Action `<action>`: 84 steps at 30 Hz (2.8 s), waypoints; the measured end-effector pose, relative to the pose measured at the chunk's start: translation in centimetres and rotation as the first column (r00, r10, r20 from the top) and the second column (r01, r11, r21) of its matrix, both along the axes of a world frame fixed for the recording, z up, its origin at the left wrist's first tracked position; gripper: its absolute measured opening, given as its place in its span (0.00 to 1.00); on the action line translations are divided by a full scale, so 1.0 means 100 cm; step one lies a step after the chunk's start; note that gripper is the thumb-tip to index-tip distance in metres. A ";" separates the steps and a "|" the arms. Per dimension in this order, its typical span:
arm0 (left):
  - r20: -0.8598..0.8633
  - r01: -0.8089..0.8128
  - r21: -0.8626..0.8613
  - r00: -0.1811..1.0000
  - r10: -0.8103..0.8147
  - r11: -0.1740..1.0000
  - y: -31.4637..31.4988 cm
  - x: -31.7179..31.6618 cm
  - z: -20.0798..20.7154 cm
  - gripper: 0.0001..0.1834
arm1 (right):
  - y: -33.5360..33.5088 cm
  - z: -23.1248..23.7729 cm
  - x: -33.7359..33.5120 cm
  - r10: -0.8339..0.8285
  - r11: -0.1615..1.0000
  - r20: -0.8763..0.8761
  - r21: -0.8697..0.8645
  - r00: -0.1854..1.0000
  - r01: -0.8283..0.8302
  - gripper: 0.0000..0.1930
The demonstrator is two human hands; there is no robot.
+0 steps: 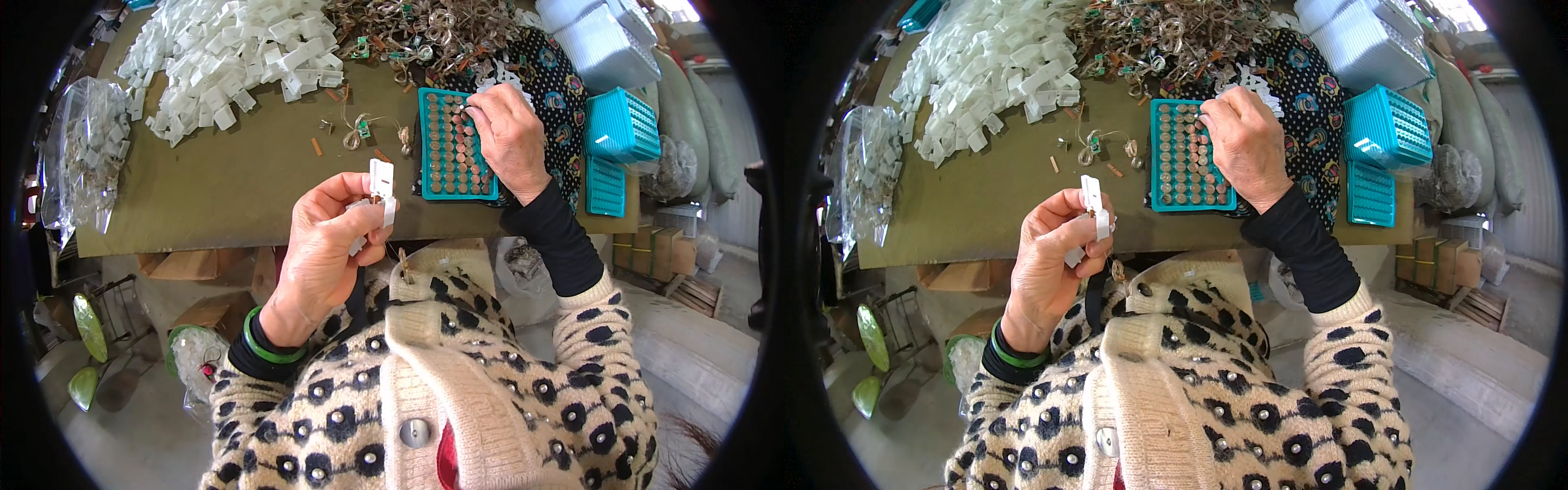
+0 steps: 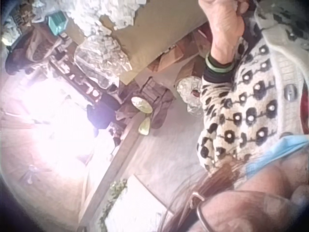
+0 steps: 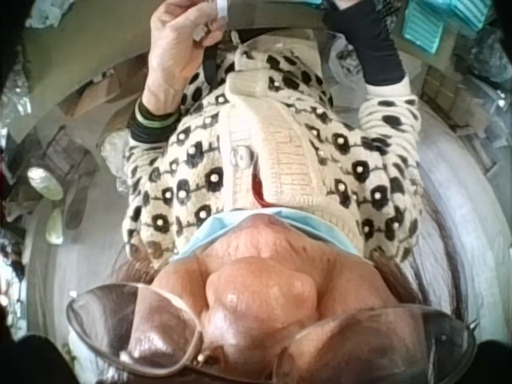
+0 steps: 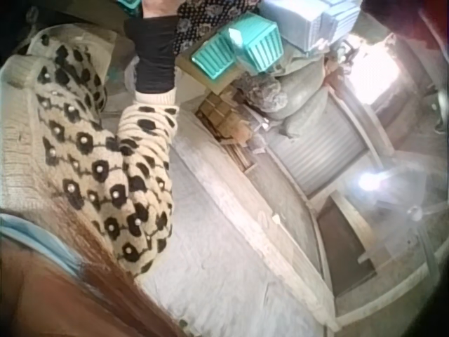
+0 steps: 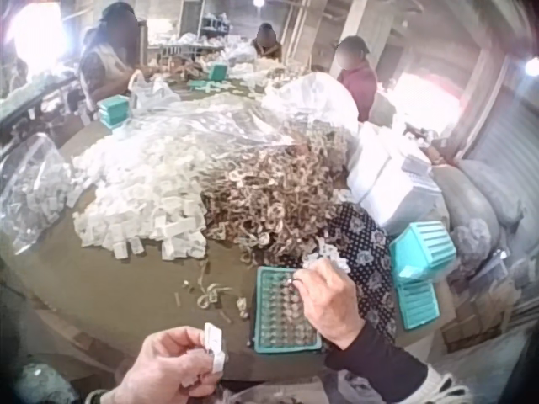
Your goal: The person assembles small electronic components by inserting metal pins into white plastic housings and attaching them to wires. They repeatedly pick up housings and pins from the table, align and insert the pins, and place the assembled units into a blue tray.
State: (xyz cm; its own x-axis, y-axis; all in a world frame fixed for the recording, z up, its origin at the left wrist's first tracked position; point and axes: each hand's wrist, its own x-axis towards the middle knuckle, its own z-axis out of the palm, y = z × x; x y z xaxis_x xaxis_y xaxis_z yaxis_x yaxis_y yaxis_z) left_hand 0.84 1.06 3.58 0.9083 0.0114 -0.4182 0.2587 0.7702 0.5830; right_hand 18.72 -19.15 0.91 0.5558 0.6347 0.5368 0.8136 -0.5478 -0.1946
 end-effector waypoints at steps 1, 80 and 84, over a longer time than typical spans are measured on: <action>0.013 0.013 -0.016 1.000 -0.013 1.000 0.000 0.001 0.000 0.06 | 0.000 0.000 0.000 -0.003 1.000 -0.012 -0.003 1.000 0.003 0.05; 0.135 0.044 -0.012 0.990 -0.042 0.999 -0.025 0.025 0.008 0.12 | -0.037 0.006 -0.049 0.078 0.994 -0.160 -0.058 0.984 -0.089 0.11; 0.178 0.081 -0.081 0.982 -0.066 0.993 -0.028 0.027 0.005 0.13 | -0.039 0.012 -0.041 0.129 0.988 -0.221 -0.052 0.967 -0.144 0.10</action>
State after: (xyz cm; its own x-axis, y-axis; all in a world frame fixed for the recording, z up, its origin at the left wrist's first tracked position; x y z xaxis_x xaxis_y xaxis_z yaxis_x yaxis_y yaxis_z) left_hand 3.59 -1.71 4.11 0.9643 -0.0878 -0.2498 0.2170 0.8027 0.5555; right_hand 14.66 -23.07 2.07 0.5594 0.7434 0.3668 0.8243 -0.4523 -0.3405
